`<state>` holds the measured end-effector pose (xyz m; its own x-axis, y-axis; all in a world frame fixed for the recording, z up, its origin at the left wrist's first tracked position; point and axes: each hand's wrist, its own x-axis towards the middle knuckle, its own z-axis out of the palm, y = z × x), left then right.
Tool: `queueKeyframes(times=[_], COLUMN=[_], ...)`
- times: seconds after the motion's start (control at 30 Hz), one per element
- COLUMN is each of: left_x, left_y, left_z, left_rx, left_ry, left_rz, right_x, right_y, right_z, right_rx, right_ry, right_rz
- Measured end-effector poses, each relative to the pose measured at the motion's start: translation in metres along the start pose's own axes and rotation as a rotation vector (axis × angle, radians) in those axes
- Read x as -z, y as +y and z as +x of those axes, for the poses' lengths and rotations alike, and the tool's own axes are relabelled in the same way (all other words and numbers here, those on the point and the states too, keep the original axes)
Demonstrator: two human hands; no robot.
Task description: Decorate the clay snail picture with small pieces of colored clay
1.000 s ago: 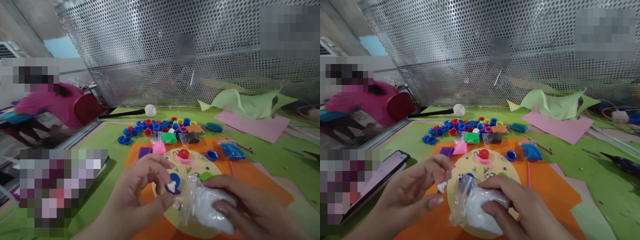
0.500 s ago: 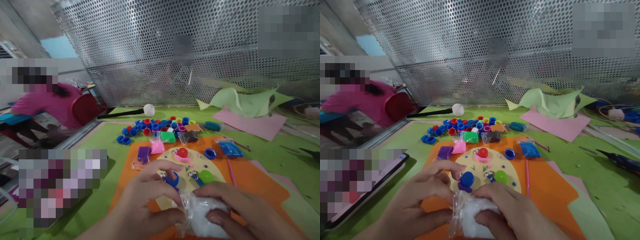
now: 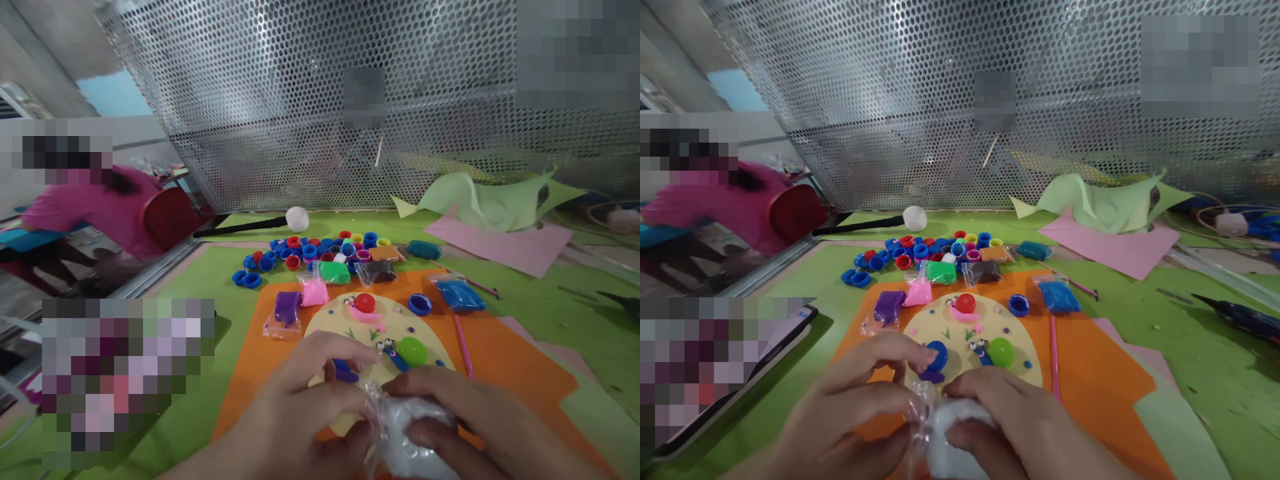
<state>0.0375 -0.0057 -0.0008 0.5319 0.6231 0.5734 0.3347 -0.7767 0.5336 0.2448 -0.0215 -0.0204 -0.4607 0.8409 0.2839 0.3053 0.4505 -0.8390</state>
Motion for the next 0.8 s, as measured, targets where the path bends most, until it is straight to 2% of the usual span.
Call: queueKeyframes(times=[0.07, 0.23, 0.27, 0.33, 0.43, 0.5, 0.67, 0.8], left_x=[0.000, 0.020, 0.025, 0.033, 0.036, 0.035, 0.027, 0.023], left_y=[-0.001, 0.000, 0.000, -0.001, -0.004, -0.009, -0.018, -0.018], left_z=[-0.002, -0.001, 0.000, 0.001, 0.003, 0.004, 0.008, 0.006], left_rx=[0.038, 0.348, 0.387, 0.442, 0.518, 0.532, 0.561, 0.605], left_ry=[-0.002, -0.294, -0.320, -0.301, -0.201, -0.135, -0.023, 0.060], left_rz=[-0.062, -0.354, -0.431, -0.644, -0.887, -0.936, -1.005, -1.017], right_x=[0.000, 0.005, 0.006, 0.008, 0.008, 0.008, 0.009, 0.011], right_y=[0.000, -0.001, -0.001, 0.000, 0.002, 0.003, 0.006, 0.009], right_z=[0.000, 0.000, 0.000, 0.000, 0.002, 0.004, 0.005, 0.003], right_rx=[-0.018, -0.001, 0.007, 0.011, -0.016, -0.030, -0.044, -0.021], right_ry=[0.007, 0.034, 0.035, 0.061, 0.143, 0.166, 0.086, 0.083], right_rz=[0.007, -0.007, -0.023, -0.082, -0.147, -0.153, -0.200, -0.192])
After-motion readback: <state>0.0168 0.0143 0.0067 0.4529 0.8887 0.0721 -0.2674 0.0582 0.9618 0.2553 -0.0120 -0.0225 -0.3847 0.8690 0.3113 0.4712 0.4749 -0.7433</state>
